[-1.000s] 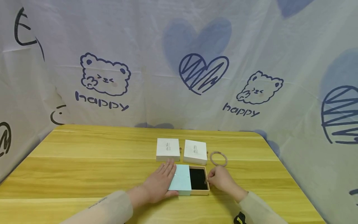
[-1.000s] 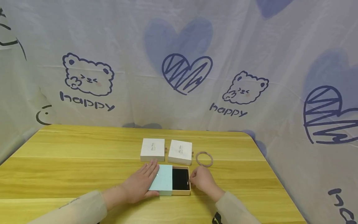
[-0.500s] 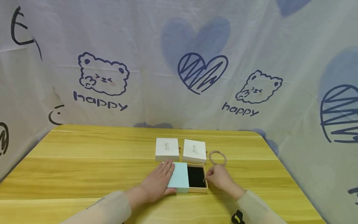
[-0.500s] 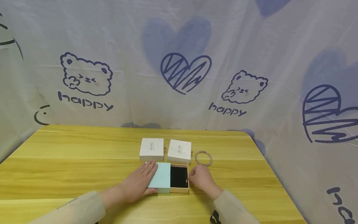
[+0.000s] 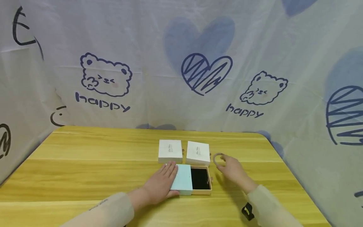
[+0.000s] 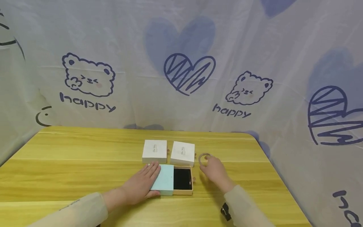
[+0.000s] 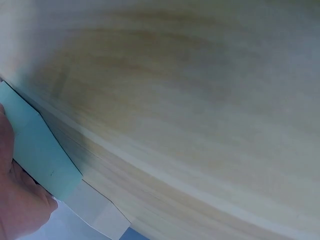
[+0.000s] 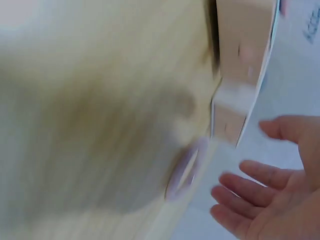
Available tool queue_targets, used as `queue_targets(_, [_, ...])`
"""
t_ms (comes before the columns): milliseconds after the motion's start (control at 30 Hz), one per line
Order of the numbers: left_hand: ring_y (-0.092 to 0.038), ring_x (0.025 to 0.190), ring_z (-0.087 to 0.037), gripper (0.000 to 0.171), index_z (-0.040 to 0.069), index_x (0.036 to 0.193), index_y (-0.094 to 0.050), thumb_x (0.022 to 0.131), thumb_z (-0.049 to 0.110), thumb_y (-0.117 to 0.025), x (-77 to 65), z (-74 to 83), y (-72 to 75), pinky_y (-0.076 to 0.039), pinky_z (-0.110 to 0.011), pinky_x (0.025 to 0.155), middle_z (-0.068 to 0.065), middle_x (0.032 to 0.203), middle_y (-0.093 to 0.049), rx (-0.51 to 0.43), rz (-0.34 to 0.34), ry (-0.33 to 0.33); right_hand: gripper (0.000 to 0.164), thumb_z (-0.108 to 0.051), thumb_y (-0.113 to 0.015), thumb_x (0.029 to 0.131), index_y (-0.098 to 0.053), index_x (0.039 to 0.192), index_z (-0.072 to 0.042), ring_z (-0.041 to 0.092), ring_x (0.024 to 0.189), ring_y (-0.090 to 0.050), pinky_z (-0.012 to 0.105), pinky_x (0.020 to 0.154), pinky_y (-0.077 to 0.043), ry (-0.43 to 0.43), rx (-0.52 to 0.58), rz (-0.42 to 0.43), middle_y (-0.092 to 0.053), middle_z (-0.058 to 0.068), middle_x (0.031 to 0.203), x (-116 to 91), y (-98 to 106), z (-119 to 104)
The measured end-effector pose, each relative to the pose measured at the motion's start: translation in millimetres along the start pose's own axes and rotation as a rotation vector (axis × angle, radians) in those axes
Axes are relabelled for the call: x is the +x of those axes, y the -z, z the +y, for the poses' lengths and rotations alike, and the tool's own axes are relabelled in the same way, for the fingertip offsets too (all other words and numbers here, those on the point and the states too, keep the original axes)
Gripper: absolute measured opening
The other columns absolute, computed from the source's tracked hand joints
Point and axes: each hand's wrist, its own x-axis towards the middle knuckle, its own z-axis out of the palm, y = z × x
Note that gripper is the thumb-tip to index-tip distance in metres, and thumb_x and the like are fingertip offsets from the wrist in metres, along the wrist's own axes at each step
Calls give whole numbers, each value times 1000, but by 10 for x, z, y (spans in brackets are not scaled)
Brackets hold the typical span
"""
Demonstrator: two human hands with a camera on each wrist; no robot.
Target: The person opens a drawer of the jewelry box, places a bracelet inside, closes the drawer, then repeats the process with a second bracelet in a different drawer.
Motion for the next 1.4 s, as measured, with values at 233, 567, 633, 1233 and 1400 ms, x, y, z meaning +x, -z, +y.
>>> queue_targets(233, [-19,144,-32,80,-3,147,-23,95,58,-33,-3,-2,-14,-21,-41,117,-22,154,-19,11,-12,1,78,-34,-53,95,-18,141,17,53,135,-18,60,111,-19,8,-173,-103,-18,39,145,124,-13,166])
queue_targets(567, [-19,144,-31,80,-3,147,-23,95,57,-31,-1,10,-11,-22,-41,117,-22,154,-19,32,-13,-6,72,-32,-50,97,-22,137,21,56,132,-20,63,108,-21,37,-204,-201,-17,46,140,216,-135,308])
queue_targets(633, [-18,144,-31,80,-3,147,-23,95,57,-32,0,10,-13,-22,-41,117,-22,154,-19,29,-15,-4,70,-30,-50,97,-24,136,22,56,131,-23,63,108,-23,44,-212,-216,-20,46,139,228,-147,321])
queue_targets(1233, [-17,144,-31,81,-3,147,-22,95,58,-31,8,6,-30,-21,-41,117,-22,154,-18,29,-13,-4,60,-27,-55,95,-39,126,22,53,114,-45,57,100,-37,135,-313,-184,-48,41,119,182,-113,316])
queue_targets(1400, [-17,144,-32,81,-3,147,-22,95,58,-32,-4,-3,-28,-21,-41,117,-23,154,-18,28,-11,2,70,-32,-56,93,-33,133,21,55,120,-41,59,102,-35,135,-235,-172,-43,41,129,100,-48,298])
